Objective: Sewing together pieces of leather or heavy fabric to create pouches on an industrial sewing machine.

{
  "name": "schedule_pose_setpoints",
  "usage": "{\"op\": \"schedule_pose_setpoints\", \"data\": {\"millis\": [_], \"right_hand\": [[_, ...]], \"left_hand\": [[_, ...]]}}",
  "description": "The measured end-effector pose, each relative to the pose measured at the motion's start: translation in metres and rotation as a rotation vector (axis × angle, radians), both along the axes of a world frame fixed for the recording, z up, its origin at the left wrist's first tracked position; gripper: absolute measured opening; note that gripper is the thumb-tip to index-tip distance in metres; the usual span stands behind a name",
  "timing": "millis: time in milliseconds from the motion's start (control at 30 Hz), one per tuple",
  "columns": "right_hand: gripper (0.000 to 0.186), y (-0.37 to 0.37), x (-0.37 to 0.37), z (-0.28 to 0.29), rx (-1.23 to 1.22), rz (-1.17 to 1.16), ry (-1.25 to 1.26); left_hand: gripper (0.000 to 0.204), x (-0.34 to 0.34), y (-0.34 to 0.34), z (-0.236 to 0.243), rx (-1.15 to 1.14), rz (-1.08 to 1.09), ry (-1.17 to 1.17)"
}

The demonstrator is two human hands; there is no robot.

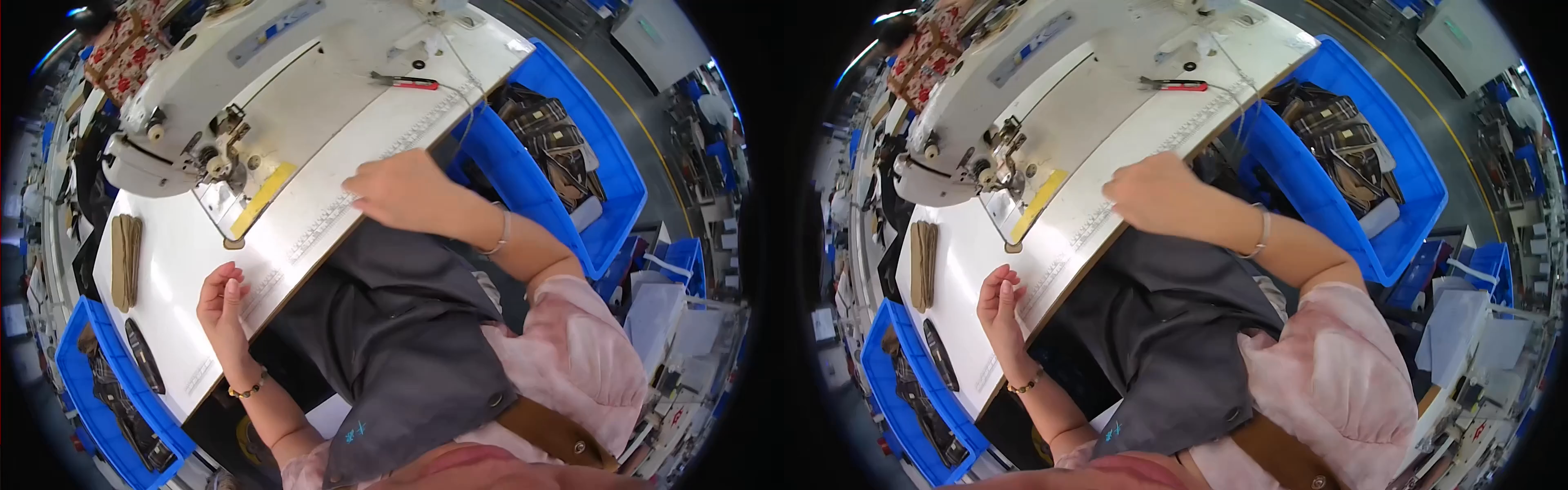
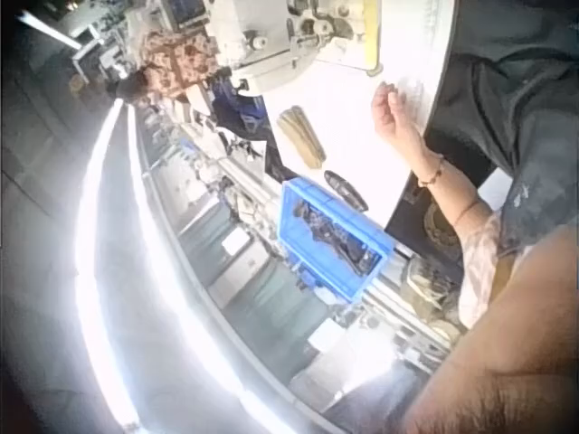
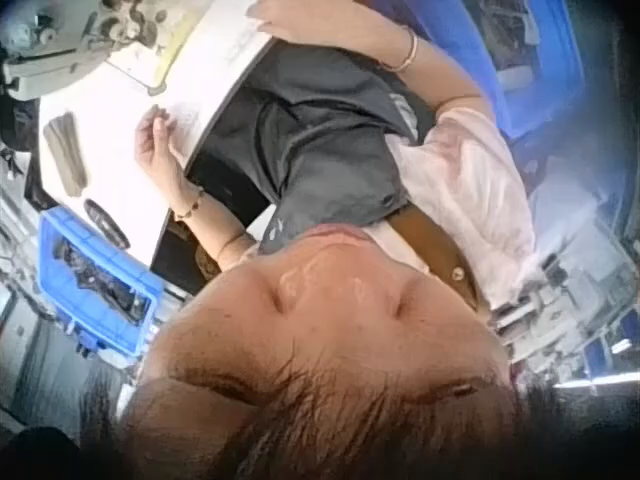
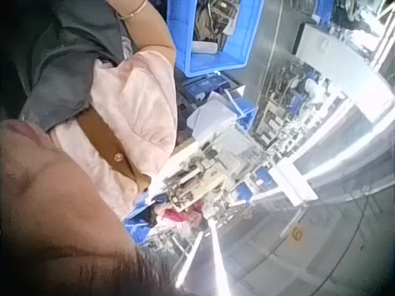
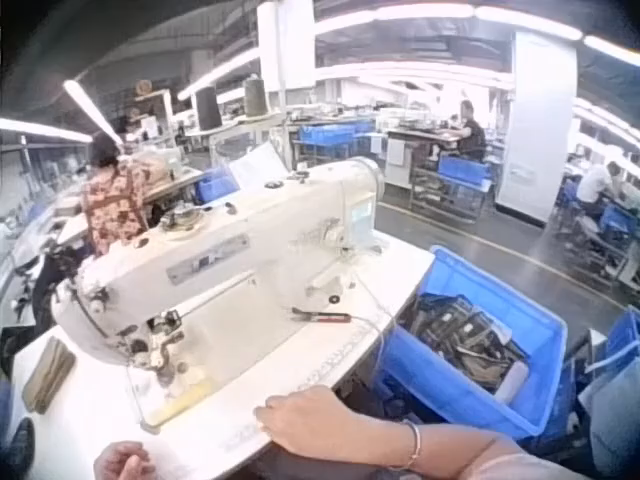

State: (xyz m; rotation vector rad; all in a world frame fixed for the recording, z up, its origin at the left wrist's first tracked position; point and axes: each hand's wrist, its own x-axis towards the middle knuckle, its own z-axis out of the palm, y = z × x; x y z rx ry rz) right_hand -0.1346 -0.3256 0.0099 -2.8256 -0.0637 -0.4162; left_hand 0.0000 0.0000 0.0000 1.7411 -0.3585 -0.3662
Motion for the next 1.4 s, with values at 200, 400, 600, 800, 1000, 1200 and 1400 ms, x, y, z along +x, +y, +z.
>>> {"op": "schedule_pose_setpoints", "data": {"millis": [200, 400, 600, 800, 1000, 1200, 1400], "right_hand": [[0.016, 0.056, 0.062, -0.039, 0.279, 0.172, -0.202], [0.015, 0.064, 0.060, -0.029, 0.436, 0.153, -0.133], [0.008, 0.068, 0.058, -0.026, 0.466, 0.128, -0.127], [0.007, 0.066, 0.060, -0.025, 0.462, 0.118, -0.147], [0.007, 0.069, 0.060, -0.026, 0.485, 0.123, -0.142], [0.038, 0.110, 0.074, -0.010, 0.275, 0.407, -0.277], [0.060, 0.117, 0.086, -0.028, 0.127, 0.471, -0.086]], "left_hand": [[0.025, 0.058, 0.044, 0.031, 0.309, 0.176, -0.403], [0.022, 0.181, 0.094, 0.043, 0.767, 0.431, -0.847], [0.022, 0.234, 0.105, 0.025, 0.954, 0.595, -0.669], [0.020, 0.236, 0.108, 0.026, 0.900, 0.529, -0.493], [0.006, 0.132, 0.070, 0.024, 0.578, 0.185, -0.811], [0.013, 0.032, 0.029, 0.016, 0.540, -0.172, -0.625], [0.018, 0.085, 0.128, 0.020, 0.899, 0.487, -0.815]]}}
